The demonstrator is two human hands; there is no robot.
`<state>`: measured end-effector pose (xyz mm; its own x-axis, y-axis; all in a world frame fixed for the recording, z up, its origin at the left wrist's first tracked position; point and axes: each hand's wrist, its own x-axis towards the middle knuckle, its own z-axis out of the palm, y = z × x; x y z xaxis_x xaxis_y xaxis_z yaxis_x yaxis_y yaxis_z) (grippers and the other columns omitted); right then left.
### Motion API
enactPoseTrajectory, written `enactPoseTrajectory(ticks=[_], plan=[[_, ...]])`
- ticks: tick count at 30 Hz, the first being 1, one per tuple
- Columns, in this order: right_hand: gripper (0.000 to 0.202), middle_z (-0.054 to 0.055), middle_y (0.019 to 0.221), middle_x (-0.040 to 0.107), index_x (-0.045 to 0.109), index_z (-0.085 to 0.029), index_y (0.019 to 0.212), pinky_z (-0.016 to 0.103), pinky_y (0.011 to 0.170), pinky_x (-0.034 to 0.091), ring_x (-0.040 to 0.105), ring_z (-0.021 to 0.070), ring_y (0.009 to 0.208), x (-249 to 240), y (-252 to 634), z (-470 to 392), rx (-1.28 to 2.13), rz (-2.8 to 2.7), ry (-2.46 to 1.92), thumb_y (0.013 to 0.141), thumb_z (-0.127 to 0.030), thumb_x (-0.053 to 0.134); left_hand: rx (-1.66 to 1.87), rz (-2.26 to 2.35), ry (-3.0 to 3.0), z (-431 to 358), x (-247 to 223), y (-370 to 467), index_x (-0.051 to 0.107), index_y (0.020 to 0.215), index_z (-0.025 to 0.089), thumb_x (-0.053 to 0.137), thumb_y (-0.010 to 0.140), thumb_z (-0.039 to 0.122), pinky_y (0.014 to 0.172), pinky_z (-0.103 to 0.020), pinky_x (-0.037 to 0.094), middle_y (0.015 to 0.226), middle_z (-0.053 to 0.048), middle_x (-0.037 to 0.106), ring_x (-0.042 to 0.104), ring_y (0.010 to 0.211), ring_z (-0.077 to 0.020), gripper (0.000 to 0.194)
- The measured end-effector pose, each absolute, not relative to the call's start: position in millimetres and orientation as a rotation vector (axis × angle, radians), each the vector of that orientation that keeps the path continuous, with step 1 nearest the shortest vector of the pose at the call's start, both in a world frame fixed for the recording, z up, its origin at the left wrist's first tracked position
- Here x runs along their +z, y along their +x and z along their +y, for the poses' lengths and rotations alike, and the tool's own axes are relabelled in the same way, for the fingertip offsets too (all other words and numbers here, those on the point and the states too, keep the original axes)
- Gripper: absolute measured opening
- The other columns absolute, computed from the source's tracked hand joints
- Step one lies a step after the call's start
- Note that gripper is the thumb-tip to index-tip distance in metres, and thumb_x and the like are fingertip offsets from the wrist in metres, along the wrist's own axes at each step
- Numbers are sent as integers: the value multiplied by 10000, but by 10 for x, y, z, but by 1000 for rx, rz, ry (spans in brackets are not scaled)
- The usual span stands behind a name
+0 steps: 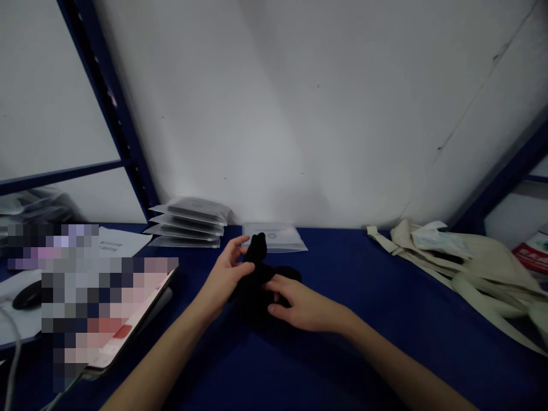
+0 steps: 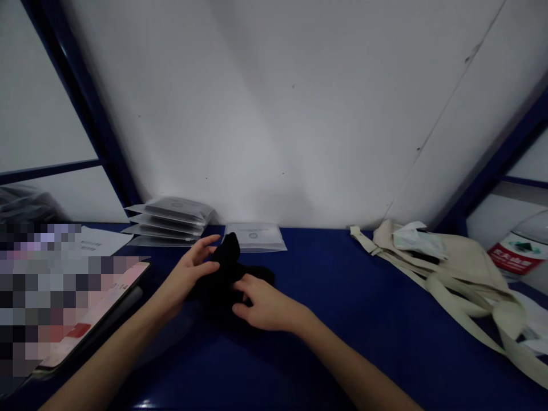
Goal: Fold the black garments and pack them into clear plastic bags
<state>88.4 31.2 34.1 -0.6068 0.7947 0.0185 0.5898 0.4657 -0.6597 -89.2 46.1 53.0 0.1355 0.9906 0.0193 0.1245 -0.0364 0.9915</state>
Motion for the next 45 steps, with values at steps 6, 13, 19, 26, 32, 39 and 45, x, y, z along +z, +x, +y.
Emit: enactPoseTrajectory(ticks=[6, 13, 19, 26, 32, 39, 45], plan=[[268, 90, 1075, 590, 604, -153, 1042, 318, 846, 431, 537, 195, 973, 454, 852, 250, 906, -2481, -1038, 782, -172, 542, 913, 869, 1524, 405, 302, -720, 460, 1184, 197, 526, 657, 96, 875, -304, 442, 1090, -57, 582, 581, 981, -170, 541], [172, 17, 825, 633, 620, -188, 932, 255, 659, 432, 560, 133, 719, 638, 1220, 354, 664, -2278, -1297, 827, -200, 484, 908, 1016, 1915, 344, 234, -713, 386, 1291, 214, 535, 776, 260, 877, -358, 440, 1238, -84, 531, 572, 967, -193, 539], [270, 61, 1042, 575, 569, -197, 1017, 326, 836, 428, 549, 163, 906, 523, 1256, 440, 183, -2202, -1284, 783, -103, 474, 535, 804, 2540, 200, 244, -691, 448, 1271, 210, 585, 752, 279, 1012, -456, 324, 1251, -69, 537, 449, 1151, -265, 541], [316, 51, 1113, 597, 606, -224, 1002, 401, 949, 385, 510, 187, 1078, 492, 1198, 442, 222, -2261, -1095, 799, -76, 414, 493, 559, 2676, 237, 193, -693, 566, 1095, 197, 392, 770, 37, 904, -293, 428, 1139, -57, 574, 527, 1051, -169, 401], [316, 34, 990, 667, 639, -200, 966, 340, 863, 398, 580, 165, 912, 465, 1096, 363, 326, -2522, -1017, 775, -62, 429, 506, 663, 2704, 243, 237, -726, 625, 911, 188, 429, 756, 91, 755, -254, 441, 910, -38, 622, 578, 852, -164, 268], [236, 1, 639, 605, 598, -174, 612, 247, 578, 315, 490, 111, 585, 514, 1119, 351, 330, -2546, -1269, 808, -205, 469, 702, 948, 2468, 263, 339, -805, 626, 855, 196, 399, 782, 145, 601, -223, 383, 713, 4, 626, 544, 610, -116, 244], [409, -47, 431, 360, 418, -167, 430, 259, 500, 193, 269, 72, 445, 499, 1219, 425, 298, -2491, -1409, 822, -280, 451, 763, 1179, 2316, 316, 331, -808, 622, 785, 202, 393, 786, 195, 500, -213, 304, 508, 47, 493, 445, 468, -94, 230]])
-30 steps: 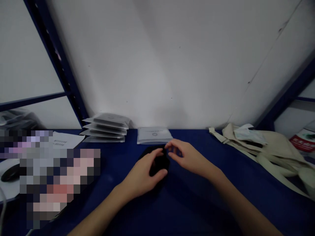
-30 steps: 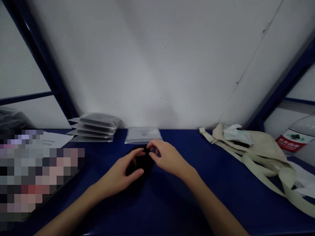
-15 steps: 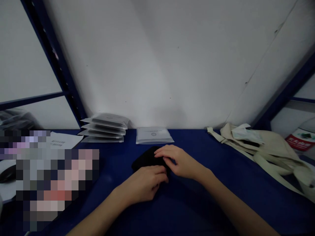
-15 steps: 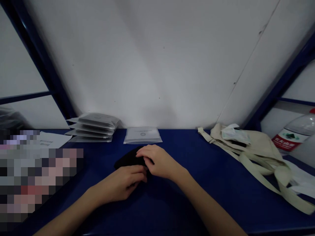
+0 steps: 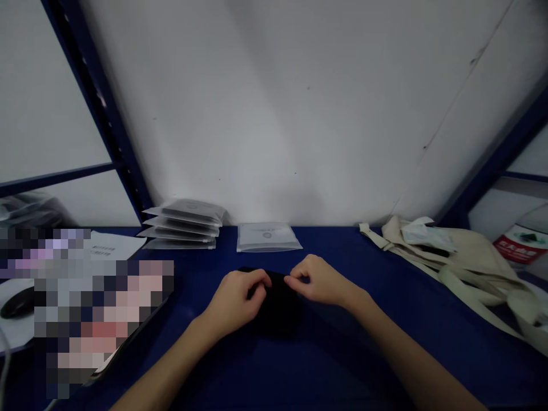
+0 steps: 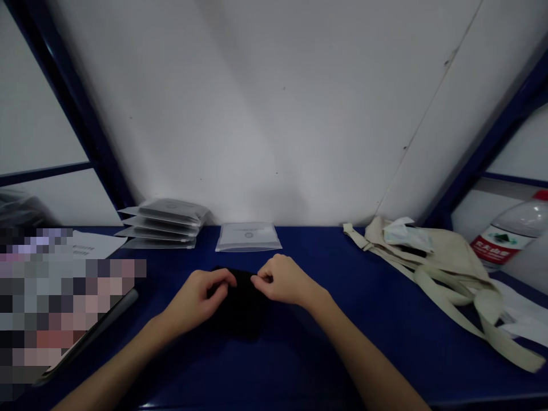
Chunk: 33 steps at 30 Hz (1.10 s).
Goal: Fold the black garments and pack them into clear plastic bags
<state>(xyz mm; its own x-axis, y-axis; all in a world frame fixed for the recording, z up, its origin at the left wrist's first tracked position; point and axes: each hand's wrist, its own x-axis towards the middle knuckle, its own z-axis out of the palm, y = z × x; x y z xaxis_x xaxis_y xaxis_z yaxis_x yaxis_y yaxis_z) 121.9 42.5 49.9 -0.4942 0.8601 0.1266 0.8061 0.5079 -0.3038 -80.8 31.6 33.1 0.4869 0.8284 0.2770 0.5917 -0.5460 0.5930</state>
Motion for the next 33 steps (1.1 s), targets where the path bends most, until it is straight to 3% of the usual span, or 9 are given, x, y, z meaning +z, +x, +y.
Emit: enactPoseTrajectory(ticks=[3, 5, 8, 11, 17, 21, 25, 29, 33], plan=[[443, -47, 437, 342, 385, -170, 431, 260, 495, 190, 260, 76, 453, 469, 1217, 466, 248, -2384, -1476, 840, -332, 441, 831, 1258, 2161, 344, 337, -817, 613, 786, 192, 382, 794, 228, 469, -210, 292, 490, 54, 460, 422, 432, -87, 234], [410, -34, 481, 432, 452, -174, 482, 253, 507, 224, 344, 85, 482, 443, 1209, 493, 205, -2283, -1547, 844, -366, 448, 864, 1276, 2033, 371, 347, -837, 598, 777, 184, 381, 787, 238, 456, -205, 305, 491, 56, 452, 428, 421, -85, 223], [277, 4, 672, 606, 613, -193, 707, 248, 558, 304, 500, 126, 615, 386, 1210, 524, 286, -2243, -1620, 825, -412, 490, 764, 1189, 1815, 424, 358, -890, 567, 826, 173, 408, 770, 262, 438, -208, 334, 498, 57, 486, 458, 398, -91, 190], [309, 55, 875, 638, 642, -194, 909, 266, 631, 366, 552, 168, 750, 315, 1216, 546, 425, -2306, -1607, 814, -451, 499, 541, 1074, 1663, 473, 358, -951, 525, 916, 159, 455, 758, 291, 443, -211, 354, 566, 38, 571, 500, 392, -92, 217], [233, 41, 788, 579, 589, -158, 749, 250, 604, 369, 509, 148, 703, 274, 1198, 558, 659, -2464, -1470, 764, -389, 571, 511, 1140, 1702, 520, 319, -944, 521, 973, 162, 403, 802, 335, 441, -218, 356, 685, 10, 608, 513, 407, -88, 271], [144, -22, 666, 518, 509, -176, 719, 223, 540, 326, 463, 111, 610, 265, 1202, 587, 868, -2312, -1440, 769, -305, 546, 763, 1404, 2087, 577, 214, -888, 586, 975, 178, 461, 762, 277, 694, -289, 461, 897, -42, 623, 603, 730, -158, 266], [77, -43, 641, 478, 453, -192, 743, 226, 545, 337, 453, 106, 586, 165, 1214, 684, 970, -1949, -1460, 743, -220, 525, 761, 1544, 2200, 682, 81, -891, 512, 1180, 141, 532, 728, 275, 973, -373, 357, 1208, -134, 529, 484, 1138, -258, 472], [135, -10, 715, 540, 474, -189, 876, 257, 607, 404, 527, 141, 657, 73, 1225, 783, 997, -1490, -1592, 744, -196, 501, 673, 1409, 2006, 760, 61, -875, 368, 1315, 136, 526, 755, 319, 920, -360, 412, 1155, -131, 586, 565, 1045, -246, 609], [314, 63, 911, 612, 484, -181, 1053, 292, 695, 460, 586, 180, 806, 95, 1244, 808, 999, -1180, -1603, 744, -205, 533, 681, 1349, 1898, 833, 119, -773, 280, 1368, 134, 561, 722, 240, 890, -336, 434, 1157, -126, 595, 594, 997, -230, 712]])
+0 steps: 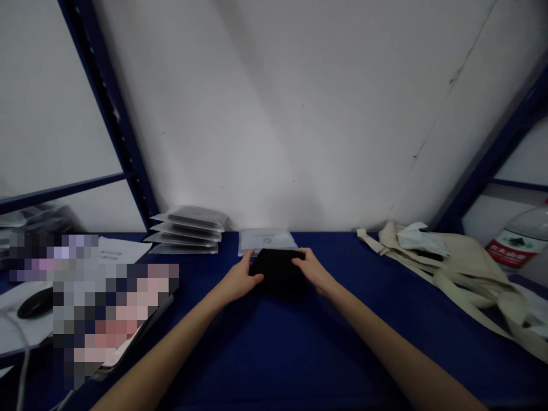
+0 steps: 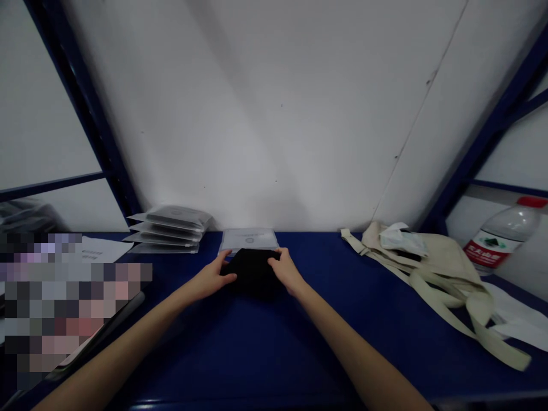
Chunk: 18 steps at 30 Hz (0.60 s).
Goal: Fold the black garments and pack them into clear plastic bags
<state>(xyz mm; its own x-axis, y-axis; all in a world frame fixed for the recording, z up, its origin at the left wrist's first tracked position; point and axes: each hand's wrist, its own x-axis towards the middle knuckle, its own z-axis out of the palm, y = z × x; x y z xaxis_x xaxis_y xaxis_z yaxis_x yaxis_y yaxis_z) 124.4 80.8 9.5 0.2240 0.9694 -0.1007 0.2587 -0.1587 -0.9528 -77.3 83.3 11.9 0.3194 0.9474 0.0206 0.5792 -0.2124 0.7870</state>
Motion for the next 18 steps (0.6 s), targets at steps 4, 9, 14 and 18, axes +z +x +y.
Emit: enactPoseTrajectory(ticks=[4, 9, 14, 18], plan=[[308, 93, 939, 674, 582, -152, 1019, 310, 749, 492, 636, 190, 807, 157, 1250, 771, 1382, -1062, -1307, 728, -244, 619, 634, 1266, 1910, 966, 161, -654, 338, 1326, 123, 608, 688, 206, 862, -307, 452, 1182, -137, 581, 597, 986, -217, 697], [239, 74, 779, 714, 639, -116, 898, 294, 741, 504, 661, 177, 713, 171, 1276, 781, 1468, -949, -1320, 672, -53, 591, 732, 1451, 2192, 1099, 96, -634, 529, 1090, 136, 411, 861, 322, 905, -369, 422, 1072, -113, 628, 563, 1026, -229, 318], [253, 76, 744, 713, 643, -121, 895, 287, 706, 504, 663, 185, 707, 202, 1321, 781, 1426, -952, -1371, 675, -37, 553, 513, 1508, 2611, 1168, -70, -734, 570, 1080, 171, 297, 904, 261, 1023, -569, 237, 1360, -73, 453, 271, 1312, -320, 337], [260, 85, 799, 713, 647, -129, 912, 313, 762, 496, 664, 199, 764, 174, 1291, 793, 1408, -1016, -1326, 670, -67, 574, 456, 1532, 2681, 1227, -109, -781, 418, 1294, 172, 339, 890, 260, 1016, -540, 275, 1437, -78, 347, 248, 1318, -329, 421]])
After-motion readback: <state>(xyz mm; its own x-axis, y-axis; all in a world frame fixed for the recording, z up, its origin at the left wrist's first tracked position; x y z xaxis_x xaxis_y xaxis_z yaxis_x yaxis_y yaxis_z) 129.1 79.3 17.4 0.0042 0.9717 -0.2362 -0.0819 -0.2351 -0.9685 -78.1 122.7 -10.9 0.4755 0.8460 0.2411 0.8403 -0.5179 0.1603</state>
